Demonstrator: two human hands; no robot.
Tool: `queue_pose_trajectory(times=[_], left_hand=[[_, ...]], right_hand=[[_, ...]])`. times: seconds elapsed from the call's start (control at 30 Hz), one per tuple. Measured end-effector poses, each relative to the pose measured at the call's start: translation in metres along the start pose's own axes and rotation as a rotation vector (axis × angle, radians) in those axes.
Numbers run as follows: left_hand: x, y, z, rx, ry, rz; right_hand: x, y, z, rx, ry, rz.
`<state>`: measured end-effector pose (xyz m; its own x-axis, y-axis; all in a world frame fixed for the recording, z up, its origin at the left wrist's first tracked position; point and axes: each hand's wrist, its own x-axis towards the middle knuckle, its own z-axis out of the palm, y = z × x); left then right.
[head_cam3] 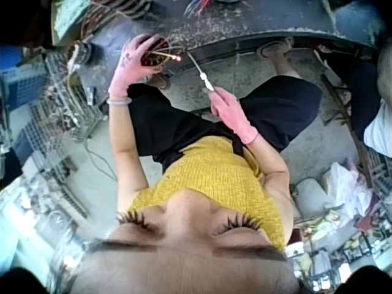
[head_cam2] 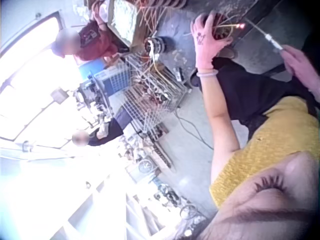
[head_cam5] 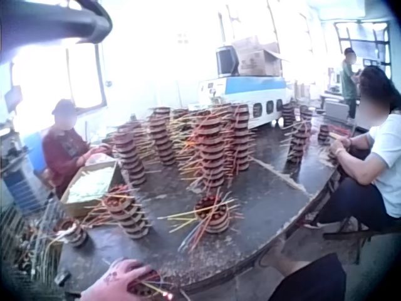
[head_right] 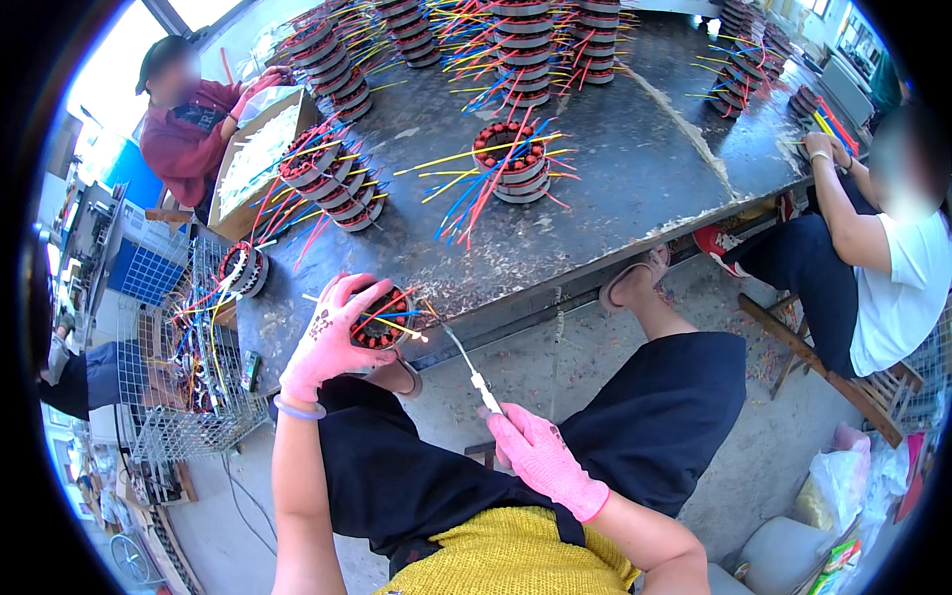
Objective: The person uses a soldering iron and a small torch to connect wires on a motor stator before placing it onto a stack. They repeat this process with multiple components from the table.
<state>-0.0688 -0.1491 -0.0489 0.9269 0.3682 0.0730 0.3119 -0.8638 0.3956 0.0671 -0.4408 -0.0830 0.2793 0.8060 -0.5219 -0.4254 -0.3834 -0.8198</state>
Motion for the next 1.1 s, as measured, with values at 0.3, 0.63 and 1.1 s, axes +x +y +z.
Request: queue_pose_trajectory(times=[0.3,0.63,1.1], left_hand=[[-0.001,0.000,0.003,-0.020,0.062,0.025],[-0.001,-0.002,0.002,-0.028,0.076,0.056],[-0.001,0.000,0.002,-0.014,0.053,0.030]], right_hand=[[-0.003,-0.013,0.004,-0.040,-0.006,0.015],[-0.003,-0.012,0.004,-0.031,-0.026,-0.003],[-0.001,-0.009,0.001,-0.093,-0.016,-0.006]])
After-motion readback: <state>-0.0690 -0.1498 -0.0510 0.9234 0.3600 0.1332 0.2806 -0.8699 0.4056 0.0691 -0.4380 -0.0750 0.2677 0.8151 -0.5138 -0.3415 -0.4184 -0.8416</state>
